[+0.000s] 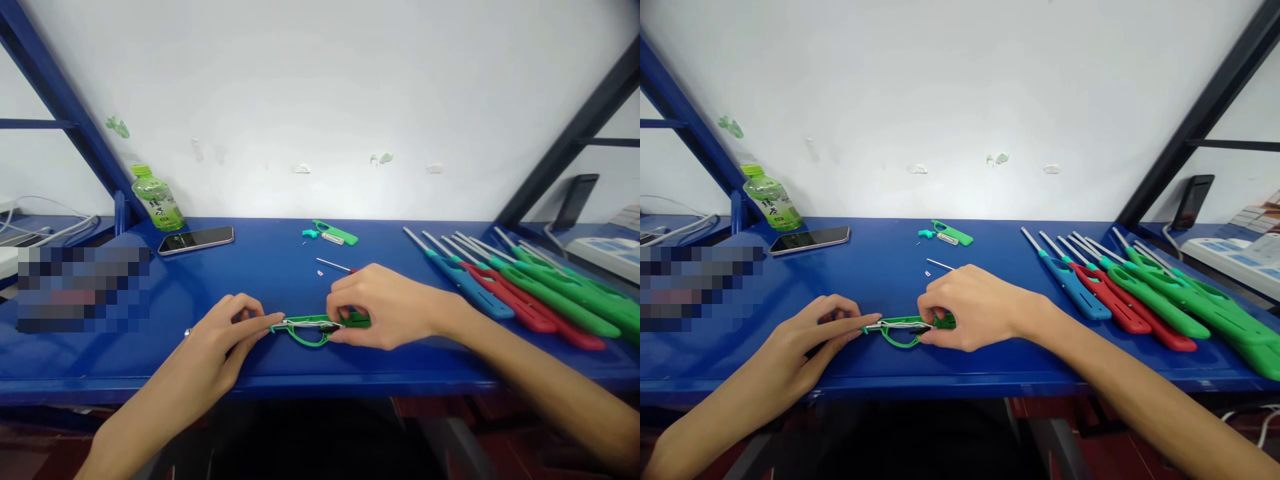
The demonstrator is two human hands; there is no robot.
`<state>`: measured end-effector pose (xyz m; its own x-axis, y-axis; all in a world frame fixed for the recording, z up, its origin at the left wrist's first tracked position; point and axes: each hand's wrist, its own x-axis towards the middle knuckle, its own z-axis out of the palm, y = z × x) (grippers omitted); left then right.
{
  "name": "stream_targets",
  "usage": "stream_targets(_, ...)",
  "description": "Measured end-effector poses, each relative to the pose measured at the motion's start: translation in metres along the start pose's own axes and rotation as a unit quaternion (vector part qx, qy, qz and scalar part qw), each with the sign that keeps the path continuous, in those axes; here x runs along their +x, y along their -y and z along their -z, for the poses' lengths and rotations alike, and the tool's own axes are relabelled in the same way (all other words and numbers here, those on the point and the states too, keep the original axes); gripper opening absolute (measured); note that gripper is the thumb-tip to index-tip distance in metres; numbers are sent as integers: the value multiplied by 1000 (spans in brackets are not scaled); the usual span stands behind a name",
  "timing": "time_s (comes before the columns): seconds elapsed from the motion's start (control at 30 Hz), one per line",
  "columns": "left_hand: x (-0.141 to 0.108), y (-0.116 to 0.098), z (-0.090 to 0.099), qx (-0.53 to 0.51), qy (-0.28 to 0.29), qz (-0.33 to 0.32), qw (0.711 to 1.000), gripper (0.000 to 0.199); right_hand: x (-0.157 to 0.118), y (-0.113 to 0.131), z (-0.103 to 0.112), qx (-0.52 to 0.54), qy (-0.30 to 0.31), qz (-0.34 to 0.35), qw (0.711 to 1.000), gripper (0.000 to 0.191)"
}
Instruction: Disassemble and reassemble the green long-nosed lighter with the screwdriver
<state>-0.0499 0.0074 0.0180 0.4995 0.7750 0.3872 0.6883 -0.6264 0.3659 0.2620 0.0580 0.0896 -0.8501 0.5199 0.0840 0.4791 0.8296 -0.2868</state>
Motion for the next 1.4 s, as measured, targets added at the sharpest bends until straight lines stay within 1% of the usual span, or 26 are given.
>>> stream_targets(0.1, 0, 0, -1, -2, -8, 1, 1000, 37, 0, 1, 2, 9, -8, -4, 1000, 15)
stream_targets(0.2, 0, -1, -1, -2, -7, 2, 1000, 37, 0, 1, 1, 2, -19, -14, 1000, 16)
stream_targets(0.33, 0, -3, -1, 0, -5, 4, 1000, 38, 1, 0, -3, -24, -23, -27, 999, 6)
stream_targets(0.43, 0, -4, 0, 0, -5, 5, 1000, 38, 2, 0, -4, -34, -19, -39, 998, 9)
stream_targets(0.57, 0, -3, 1, 2, -2, 7, 1000, 37, 5, 3, -5, -25, 0, -70, 997, 16)
stream_targets(0.7, 1, -2, 0, 5, -10, 0, 1000, 36, 7, 7, -6, -17, 12, -98, 995, 16)
stream_targets(0.8, 2, -3, 0, 7, -17, -6, 1000, 36, 8, 9, -7, -23, 2, -109, 994, 14)
stream_targets(0.9, 2, -3, 1, 8, -27, -11, 1000, 36, 8, 7, -7, -37, -20, -102, 994, 10)
stream_targets(0.97, 2, -4, 1, 8, -27, -11, 1000, 36, 7, 5, -7, -53, -27, -93, 994, 11)
stream_targets(1.07, 1, -4, 1, 10, -19, -2, 1000, 37, 6, 2, -7, -94, -23, -75, 992, 11)
stream_targets(1.2, 2, -3, 1, 10, -10, -8, 1000, 36, 4, -1, -8, -144, -8, -37, 989, 12)
stream_targets(1.3, 3, -3, 1, 7, -16, -12, 1000, 36, 2, -3, -8, -160, -16, -12, 987, 13)
stream_targets(1.4, 3, -3, 0, 2, -17, -10, 1000, 35, 2, -3, -8, -173, -27, -3, 985, 16)
